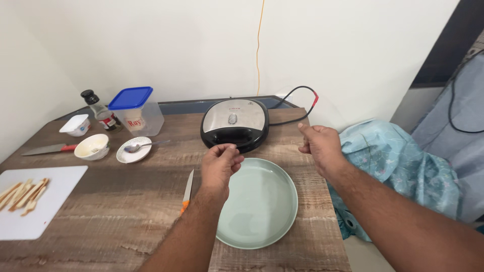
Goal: The person plugs a sandwich press into a wall socket and arranges the cord on the table. They place sandwich halves into the press, close it to toast them, then open it and use a knife to transfer the toasted sandwiches onto a plate before closing the press.
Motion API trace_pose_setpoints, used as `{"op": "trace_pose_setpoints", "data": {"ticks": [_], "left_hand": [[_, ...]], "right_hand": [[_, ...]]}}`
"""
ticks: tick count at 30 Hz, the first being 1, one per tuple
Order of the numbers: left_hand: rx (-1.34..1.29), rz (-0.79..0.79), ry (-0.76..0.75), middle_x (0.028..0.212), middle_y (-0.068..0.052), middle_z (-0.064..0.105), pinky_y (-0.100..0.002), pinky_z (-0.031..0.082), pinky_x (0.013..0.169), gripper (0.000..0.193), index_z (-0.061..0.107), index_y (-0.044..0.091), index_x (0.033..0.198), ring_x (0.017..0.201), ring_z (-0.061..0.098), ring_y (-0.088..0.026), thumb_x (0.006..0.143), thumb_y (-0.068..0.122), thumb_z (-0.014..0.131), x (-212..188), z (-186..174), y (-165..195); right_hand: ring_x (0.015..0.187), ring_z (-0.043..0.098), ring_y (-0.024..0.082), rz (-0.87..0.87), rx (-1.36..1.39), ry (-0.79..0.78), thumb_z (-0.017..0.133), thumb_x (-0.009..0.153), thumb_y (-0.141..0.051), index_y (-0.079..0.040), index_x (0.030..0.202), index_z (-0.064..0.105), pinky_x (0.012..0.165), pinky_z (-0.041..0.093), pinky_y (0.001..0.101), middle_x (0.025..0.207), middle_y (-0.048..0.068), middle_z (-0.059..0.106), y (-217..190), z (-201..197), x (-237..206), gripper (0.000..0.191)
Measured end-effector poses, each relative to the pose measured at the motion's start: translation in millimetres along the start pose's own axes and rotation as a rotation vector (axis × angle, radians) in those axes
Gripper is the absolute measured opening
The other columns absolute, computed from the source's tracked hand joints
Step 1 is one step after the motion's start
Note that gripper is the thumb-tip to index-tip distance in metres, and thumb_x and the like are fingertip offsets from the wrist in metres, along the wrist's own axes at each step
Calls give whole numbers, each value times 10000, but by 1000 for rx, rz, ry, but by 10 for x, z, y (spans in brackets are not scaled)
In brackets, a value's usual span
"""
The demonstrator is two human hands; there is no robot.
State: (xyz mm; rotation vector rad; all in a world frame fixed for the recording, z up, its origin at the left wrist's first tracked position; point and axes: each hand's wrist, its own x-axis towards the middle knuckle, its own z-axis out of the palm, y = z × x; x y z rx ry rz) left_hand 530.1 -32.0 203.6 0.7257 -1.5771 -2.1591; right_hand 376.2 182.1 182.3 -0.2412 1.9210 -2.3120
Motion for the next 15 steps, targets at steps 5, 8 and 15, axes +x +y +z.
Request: {"op": "trace_pose_setpoints", "data": {"ticks": [5, 8, 15], "left_hand": [[-59, 132, -14, 925, -20, 667, -255, 584, 743, 152, 666, 51, 1051, 838, 690, -118, 908, 1, 679, 129, -76, 32], [-55, 108, -21, 904, -22, 673, -251, 582, 719, 134, 672, 48, 1045, 801, 681, -114, 917, 7, 671, 193, -137, 39], [-121, 120, -122, 810, 0, 675, -232, 514, 638, 76, 714, 51, 998, 700, 628, -93, 922, 48, 707, 283, -217, 11]], "right_hand": [[694, 569, 117, -103, 25, 7, 684, 829, -4, -100, 973, 604, 663, 520, 280, 888, 6, 567, -22, 115, -125, 191], [776, 609, 127, -119, -49, -38, 675, 835, 52, -18, 1037, 663, 730, 535, 280, 916, 37, 612, -29, 117, -192, 214], [821, 696, 169, -73, 35, -127, 693, 920, -11, 45, 1032, 678, 834, 605, 310, 916, 92, 696, -65, 216, -313, 126]]}}
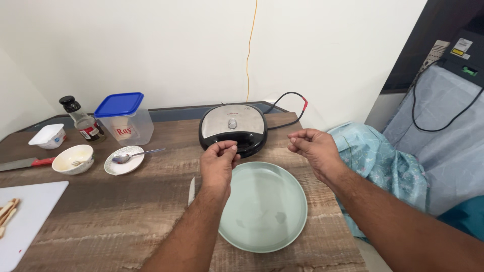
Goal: The person plugs a sandwich press into a wall socket and arranges the cord on the table. They place sandwich halves into the press, close it to toast them, then open it and use a knife to transfer the toasted sandwiches onto a plate before closing the press.
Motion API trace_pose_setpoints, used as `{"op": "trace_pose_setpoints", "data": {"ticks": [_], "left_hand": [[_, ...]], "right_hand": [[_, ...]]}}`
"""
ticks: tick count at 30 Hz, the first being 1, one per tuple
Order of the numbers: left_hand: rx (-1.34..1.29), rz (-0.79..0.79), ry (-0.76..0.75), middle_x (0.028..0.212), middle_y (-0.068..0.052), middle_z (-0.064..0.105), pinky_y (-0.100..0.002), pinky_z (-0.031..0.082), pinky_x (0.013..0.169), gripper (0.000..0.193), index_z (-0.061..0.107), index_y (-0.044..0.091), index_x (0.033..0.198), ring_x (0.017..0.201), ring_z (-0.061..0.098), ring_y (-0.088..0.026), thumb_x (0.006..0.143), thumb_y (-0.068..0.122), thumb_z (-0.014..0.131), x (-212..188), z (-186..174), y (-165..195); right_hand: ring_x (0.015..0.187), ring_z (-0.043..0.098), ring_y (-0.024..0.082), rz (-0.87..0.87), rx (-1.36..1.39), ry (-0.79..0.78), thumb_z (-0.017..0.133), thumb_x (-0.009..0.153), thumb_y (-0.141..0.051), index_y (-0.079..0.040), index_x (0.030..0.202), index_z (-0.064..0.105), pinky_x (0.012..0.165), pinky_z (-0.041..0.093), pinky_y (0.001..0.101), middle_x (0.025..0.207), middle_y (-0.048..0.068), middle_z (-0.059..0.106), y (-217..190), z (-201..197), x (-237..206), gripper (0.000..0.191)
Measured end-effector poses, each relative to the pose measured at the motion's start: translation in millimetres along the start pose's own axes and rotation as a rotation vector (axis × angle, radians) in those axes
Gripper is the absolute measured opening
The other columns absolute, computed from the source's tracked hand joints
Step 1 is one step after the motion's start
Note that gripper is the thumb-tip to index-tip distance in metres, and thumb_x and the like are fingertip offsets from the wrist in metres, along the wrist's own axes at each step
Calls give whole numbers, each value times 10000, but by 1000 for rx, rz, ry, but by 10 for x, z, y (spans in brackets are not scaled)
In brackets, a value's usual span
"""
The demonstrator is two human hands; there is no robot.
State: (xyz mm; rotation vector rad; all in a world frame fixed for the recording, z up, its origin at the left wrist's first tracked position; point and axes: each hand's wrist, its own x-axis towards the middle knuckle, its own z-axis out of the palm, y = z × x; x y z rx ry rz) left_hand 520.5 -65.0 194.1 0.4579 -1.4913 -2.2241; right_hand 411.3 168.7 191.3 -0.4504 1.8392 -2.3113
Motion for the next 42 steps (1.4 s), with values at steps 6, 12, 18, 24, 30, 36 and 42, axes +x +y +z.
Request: {"op": "trace_pose_setpoints", "data": {"ticks": [6, 12, 18, 24, 30, 36, 42], "left_hand": [[-1, 0, -44, 793, 4, 668, -231, 501, 626, 75, 707, 50, 991, 685, 619, -81, 922, 77, 720, 61, -132, 176], [8, -57, -46, 801, -17, 677, -257, 483, 579, 88, 700, 26, 988, 665, 613, -105, 926, 83, 727, 128, -246, 300], [-10, -230, -68, 930, -52, 697, -286, 554, 617, 132, 681, 73, 1048, 779, 684, -145, 918, 91, 686, 130, -270, 204], [2, -201, -80, 961, -36, 710, -287, 538, 632, 164, 698, 88, 1058, 841, 688, -141, 901, 133, 686, 116, -289, 232], [50, -233, -94, 964, 2, 703, -296, 521, 708, 151, 715, 124, 1047, 879, 666, -133, 907, 181, 702, 56, -334, 239], [141, -215, -98, 1009, -4, 703, -313, 529, 749, 150, 722, 136, 1046, 908, 662, -145, 920, 209, 688, -8, -280, 194], [159, -190, -59, 1006, 6, 710, -310, 520, 751, 156, 725, 150, 1052, 916, 657, -121, 911, 200, 681, 44, -278, 255]], "right_hand": [[742, 688, 167, 46, -54, 72, 718, 920, -39, 44, 983, 634, 826, 654, 334, 869, 101, 681, -13, 319, -103, 134], [696, 661, 150, 45, -71, 116, 721, 914, -58, 34, 963, 645, 786, 645, 342, 841, 85, 664, -50, 486, -95, 129], [697, 602, 127, 89, -63, 186, 670, 955, -69, 11, 1003, 662, 740, 592, 315, 816, 27, 615, -34, 507, -55, 93], [770, 617, 133, 91, -132, 266, 602, 940, -20, -25, 1203, 617, 778, 593, 327, 991, 64, 584, -82, 563, -242, 263], [858, 622, 158, 166, -113, 347, 589, 919, -49, -70, 1324, 519, 838, 575, 370, 1242, 35, 545, -101, 644, -343, 412], [893, 628, 168, 210, -139, 325, 576, 969, -99, -62, 1306, 553, 850, 584, 359, 1167, 95, 576, -99, 552, -326, 340], [833, 619, 179, 195, -7, 303, 598, 967, -125, -65, 1199, 600, 790, 581, 361, 1054, 64, 603, -75, 606, -90, 239]]}}
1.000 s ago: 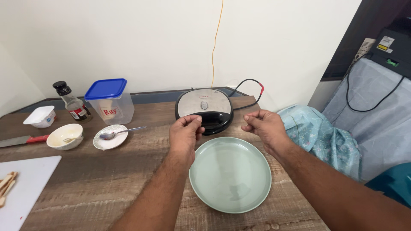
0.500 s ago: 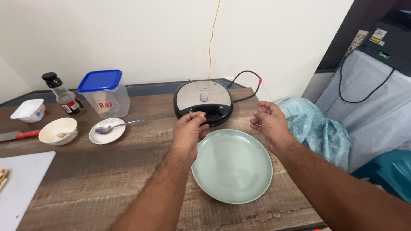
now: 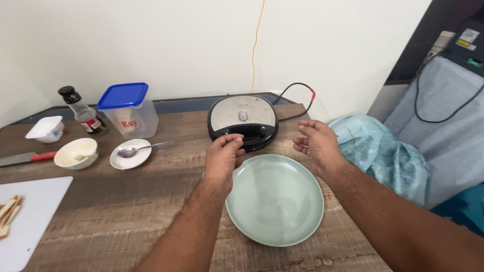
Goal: The person plugs a sandwich press into a wall socket and arranges the cord on the table. They place sandwich halves into the press, close it to toast them, then open it and use a knife to transfer the toasted sandwiches onto a plate before closing the press.
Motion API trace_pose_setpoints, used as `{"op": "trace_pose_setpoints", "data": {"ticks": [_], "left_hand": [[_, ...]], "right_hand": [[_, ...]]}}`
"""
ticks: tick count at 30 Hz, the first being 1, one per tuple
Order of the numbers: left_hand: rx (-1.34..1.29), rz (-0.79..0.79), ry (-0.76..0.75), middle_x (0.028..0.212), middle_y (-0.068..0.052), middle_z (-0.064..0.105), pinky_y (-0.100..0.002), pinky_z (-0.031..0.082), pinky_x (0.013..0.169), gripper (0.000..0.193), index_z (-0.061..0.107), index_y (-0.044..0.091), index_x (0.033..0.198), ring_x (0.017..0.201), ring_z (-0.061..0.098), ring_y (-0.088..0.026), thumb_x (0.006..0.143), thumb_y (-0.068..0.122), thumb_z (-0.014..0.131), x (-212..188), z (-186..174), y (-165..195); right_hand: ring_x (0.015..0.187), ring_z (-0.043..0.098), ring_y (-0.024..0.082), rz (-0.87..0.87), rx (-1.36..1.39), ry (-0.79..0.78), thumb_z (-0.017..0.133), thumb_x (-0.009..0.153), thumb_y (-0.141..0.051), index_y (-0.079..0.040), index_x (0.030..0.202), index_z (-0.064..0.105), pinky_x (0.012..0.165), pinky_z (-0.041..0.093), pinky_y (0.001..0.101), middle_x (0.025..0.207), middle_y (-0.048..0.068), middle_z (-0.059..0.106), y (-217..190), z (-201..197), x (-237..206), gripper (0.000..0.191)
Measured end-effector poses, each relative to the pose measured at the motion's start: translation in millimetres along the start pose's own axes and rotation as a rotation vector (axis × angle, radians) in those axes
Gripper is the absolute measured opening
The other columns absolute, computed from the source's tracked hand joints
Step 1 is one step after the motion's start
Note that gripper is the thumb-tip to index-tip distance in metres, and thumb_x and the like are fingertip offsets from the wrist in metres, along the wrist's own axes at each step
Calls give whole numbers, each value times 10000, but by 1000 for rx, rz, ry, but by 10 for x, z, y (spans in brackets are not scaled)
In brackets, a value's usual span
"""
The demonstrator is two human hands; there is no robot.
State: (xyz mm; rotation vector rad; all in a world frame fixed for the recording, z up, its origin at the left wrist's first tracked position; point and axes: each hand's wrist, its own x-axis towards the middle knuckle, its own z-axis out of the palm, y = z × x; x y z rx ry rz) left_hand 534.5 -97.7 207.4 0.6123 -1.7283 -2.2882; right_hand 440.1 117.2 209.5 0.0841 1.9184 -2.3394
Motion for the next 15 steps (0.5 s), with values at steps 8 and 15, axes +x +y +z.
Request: {"op": "trace_pose_setpoints", "data": {"ticks": [8, 15], "left_hand": [[-7, 0, 61, 963, -7, 691, -313, 509, 702, 152, 712, 125, 1035, 838, 636, -121, 898, 191, 712, 176, 16, 87], [-48, -24, 167, 997, 1, 710, -299, 523, 738, 233, 691, 128, 1094, 859, 653, -108, 912, 273, 708, 172, 68, 146]], "right_hand": [[802, 617, 169, 11, 77, -86, 611, 969, -139, -72, 1098, 630, 775, 572, 354, 996, 43, 625, -7, 144, 299, 146], [798, 617, 161, 19, 59, -81, 602, 988, -171, -64, 1074, 632, 760, 570, 346, 966, 42, 628, -6, 122, 490, 141]]}}
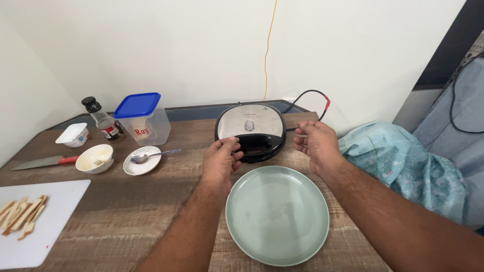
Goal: The person plugs a sandwich press into a wall socket and arranges the cord on the table. They place sandwich halves into the press, close it to toast them, then open it and use a knife to transfer the toasted sandwiches onto a plate before closing the press.
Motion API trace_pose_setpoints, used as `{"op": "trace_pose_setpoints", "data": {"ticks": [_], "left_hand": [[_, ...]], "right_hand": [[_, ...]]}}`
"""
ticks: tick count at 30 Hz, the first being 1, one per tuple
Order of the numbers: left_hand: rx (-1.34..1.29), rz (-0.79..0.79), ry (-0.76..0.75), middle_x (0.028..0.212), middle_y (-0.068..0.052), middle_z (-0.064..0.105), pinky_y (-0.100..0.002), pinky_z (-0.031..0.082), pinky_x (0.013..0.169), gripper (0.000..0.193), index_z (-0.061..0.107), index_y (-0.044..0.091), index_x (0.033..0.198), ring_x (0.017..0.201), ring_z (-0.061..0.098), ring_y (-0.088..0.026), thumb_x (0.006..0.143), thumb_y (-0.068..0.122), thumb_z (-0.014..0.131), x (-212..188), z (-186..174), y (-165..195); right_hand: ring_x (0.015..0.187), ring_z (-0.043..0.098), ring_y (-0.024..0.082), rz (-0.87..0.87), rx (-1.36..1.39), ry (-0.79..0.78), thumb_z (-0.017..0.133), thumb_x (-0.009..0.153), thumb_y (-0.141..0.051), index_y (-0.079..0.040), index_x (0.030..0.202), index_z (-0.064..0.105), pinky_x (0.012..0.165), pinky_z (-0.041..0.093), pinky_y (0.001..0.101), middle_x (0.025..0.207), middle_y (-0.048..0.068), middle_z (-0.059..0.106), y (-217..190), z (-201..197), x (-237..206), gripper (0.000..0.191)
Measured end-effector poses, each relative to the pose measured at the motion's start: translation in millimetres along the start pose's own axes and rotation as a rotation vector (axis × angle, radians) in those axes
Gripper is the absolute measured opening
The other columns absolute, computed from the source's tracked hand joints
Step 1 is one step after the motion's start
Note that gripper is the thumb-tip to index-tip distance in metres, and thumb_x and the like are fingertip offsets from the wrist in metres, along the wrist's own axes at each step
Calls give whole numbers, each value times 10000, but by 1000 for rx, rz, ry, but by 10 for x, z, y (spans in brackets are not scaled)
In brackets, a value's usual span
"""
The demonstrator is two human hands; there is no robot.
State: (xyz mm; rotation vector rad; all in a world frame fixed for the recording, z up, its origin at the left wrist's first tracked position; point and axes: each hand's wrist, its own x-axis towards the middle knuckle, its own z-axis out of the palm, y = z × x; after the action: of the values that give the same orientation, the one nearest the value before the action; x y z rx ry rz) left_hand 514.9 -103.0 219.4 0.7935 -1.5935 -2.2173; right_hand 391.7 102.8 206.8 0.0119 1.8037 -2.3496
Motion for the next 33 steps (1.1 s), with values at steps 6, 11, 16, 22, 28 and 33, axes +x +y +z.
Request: {"op": "trace_pose_setpoints", "data": {"ticks": [6, 11, 16, 22, 28, 33], "left_hand": [[-15, -22, 21, 999, -6, 721, -315, 523, 740, 244, 679, 120, 1087, 865, 666, -129, 898, 272, 711, -25, 71, 3], [-11, -17, 5, 1015, -7, 710, -316, 531, 751, 245, 681, 120, 1085, 897, 674, -128, 959, 324, 626, 54, -1, 38], [-25, -47, -9, 1020, -21, 691, -313, 528, 742, 309, 681, 114, 1086, 903, 663, -139, 1018, 378, 537, 197, -47, 84], [-74, -74, -53, 1024, -30, 696, -309, 521, 724, 326, 672, 106, 1077, 902, 673, -153, 1034, 385, 509, 383, -25, 131], [-107, -80, -105, 1002, -24, 709, -305, 514, 694, 278, 675, 105, 1069, 868, 675, -153, 1024, 340, 533, 559, -19, 190], [-124, -73, -128, 998, -17, 709, -299, 511, 693, 198, 676, 110, 1072, 851, 674, -147, 994, 264, 579, 634, -23, 259]], "right_hand": [[811, 620, 166, 41, 12, -1, 601, 989, -186, -71, 1090, 620, 767, 560, 343, 980, 46, 635, 39, 42, 29, 154], [808, 620, 158, 47, -1, -1, 595, 978, -173, -78, 1091, 625, 764, 562, 338, 973, 42, 632, 51, 99, 57, 150], [758, 612, 150, -14, 36, 56, 633, 954, -151, -82, 1014, 628, 730, 557, 331, 891, 30, 645, -35, 143, 95, 91], [739, 612, 146, -41, 39, 125, 646, 953, -157, -81, 974, 629, 721, 561, 325, 854, 29, 643, -74, 217, 39, 81], [695, 613, 153, -109, 28, 232, 610, 961, -118, -43, 980, 639, 679, 560, 321, 839, 55, 655, -74, 284, 23, 82], [699, 617, 149, -124, 28, 258, 566, 974, -103, -46, 1001, 630, 676, 561, 317, 843, 53, 656, -76, 356, -17, 90]]}}
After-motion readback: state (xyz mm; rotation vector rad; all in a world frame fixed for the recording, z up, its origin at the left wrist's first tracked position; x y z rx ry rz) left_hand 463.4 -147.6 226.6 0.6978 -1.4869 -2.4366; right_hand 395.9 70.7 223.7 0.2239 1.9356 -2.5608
